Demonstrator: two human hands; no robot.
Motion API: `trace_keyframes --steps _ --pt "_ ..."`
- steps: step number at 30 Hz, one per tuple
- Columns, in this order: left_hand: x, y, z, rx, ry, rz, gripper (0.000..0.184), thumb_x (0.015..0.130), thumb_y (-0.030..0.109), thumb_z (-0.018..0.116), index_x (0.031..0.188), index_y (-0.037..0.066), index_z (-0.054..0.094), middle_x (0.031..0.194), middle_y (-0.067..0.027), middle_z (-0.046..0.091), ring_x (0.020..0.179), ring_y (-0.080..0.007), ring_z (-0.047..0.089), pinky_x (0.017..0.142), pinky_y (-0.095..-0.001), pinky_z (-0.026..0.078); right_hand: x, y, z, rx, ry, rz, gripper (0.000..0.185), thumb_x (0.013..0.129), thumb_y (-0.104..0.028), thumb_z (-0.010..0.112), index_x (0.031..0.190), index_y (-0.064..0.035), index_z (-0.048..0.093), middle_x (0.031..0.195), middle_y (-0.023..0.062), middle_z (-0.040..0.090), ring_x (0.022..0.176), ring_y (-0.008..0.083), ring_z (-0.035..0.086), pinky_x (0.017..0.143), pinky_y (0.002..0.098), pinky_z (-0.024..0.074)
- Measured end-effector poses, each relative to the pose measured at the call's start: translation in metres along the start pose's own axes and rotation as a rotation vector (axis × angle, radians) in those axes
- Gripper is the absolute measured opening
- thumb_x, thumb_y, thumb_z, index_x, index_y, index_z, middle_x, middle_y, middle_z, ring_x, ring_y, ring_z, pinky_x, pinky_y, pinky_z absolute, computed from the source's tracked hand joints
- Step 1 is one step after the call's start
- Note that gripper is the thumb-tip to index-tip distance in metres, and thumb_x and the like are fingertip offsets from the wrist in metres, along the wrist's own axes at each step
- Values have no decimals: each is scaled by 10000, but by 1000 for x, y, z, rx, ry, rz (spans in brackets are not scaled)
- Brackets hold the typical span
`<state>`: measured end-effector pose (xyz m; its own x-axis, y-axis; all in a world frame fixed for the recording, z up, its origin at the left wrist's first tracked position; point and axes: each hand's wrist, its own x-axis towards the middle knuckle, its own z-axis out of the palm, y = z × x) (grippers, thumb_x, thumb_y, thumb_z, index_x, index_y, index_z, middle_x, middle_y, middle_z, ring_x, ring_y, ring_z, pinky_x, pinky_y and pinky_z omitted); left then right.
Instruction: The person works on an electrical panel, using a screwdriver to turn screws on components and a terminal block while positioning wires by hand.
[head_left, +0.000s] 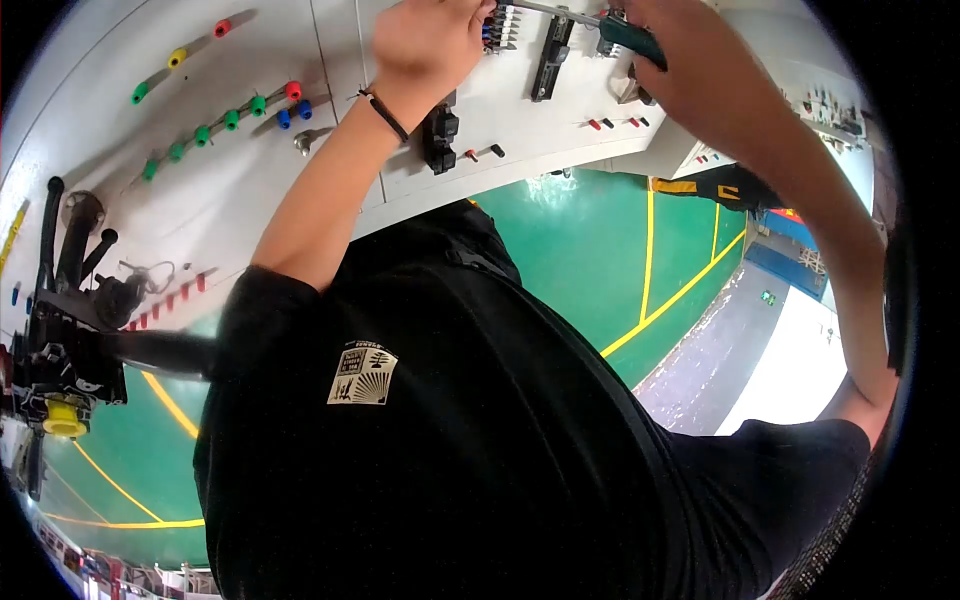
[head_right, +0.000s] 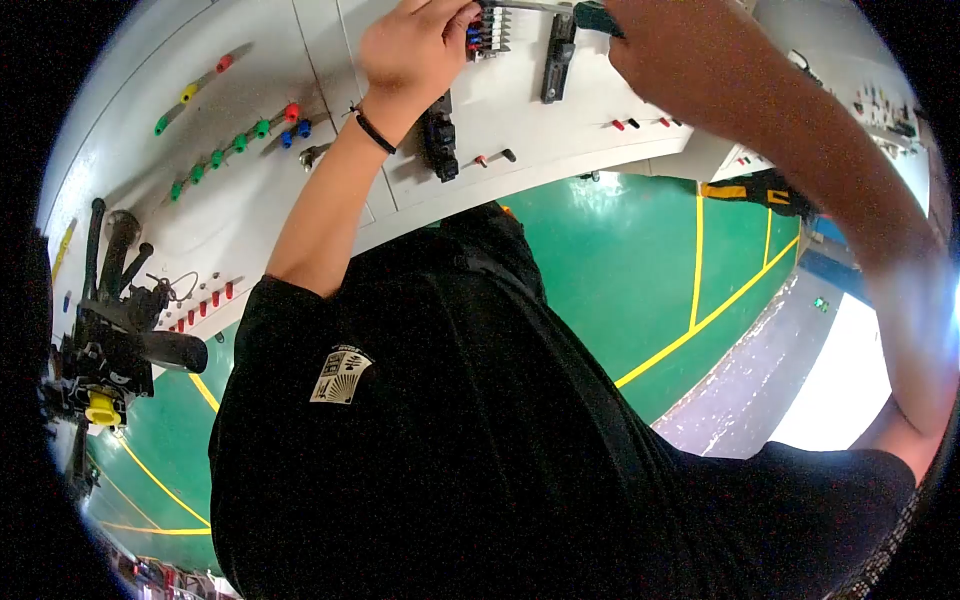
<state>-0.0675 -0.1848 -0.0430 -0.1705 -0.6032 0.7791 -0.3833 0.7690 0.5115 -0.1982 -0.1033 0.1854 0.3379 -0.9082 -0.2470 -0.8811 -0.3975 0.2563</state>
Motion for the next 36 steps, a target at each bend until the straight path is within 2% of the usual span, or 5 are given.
trace_keyframes --steps 13,16,18,20,36 --pt "3 1 -4 1 -102 -53 45 824 140 664 823 105 635 858 -41 587 636 -293 594 558 -393 487 -17 -4 23 -569 63 -247 543 784 -35 714 1314 -63 597 1077 65 693 953 183 669 688 263 566" --pt "1 -7 2 -58 -58 -25 45 818 135 668 835 112 634 899 -30 614 661 -284 608 568 -389 498 17 0 0 363 -331 771 419 904 -154 671 1310 -75 606 1009 82 698 858 168 676 640 238 546" --pt "-9 -5 10 -14 96 29 63 808 126 671 861 120 636 960 -27 642 709 -273 631 587 -365 514 2 82 -7 1352 -487 541 418 891 -86 672 1306 -98 617 1046 103 690 881 194 685 662 252 562" --pt "-10 -1 7 -15 103 65 108 791 115 686 888 125 639 985 -32 658 700 -277 642 579 -354 523 34 -6 -32 1308 -389 1195 199 933 -134 582 971 50 647 811 96 642 599 140 550 500 298 441" --pt "0 3 0 -12 1 -26 42 793 135 686 798 127 644 858 -38 606 622 -288 593 544 -382 485 -4 -4 -1 -346 -10 -337 299 815 29 572 1112 41 604 1006 170 619 783 230 634 586 324 514"
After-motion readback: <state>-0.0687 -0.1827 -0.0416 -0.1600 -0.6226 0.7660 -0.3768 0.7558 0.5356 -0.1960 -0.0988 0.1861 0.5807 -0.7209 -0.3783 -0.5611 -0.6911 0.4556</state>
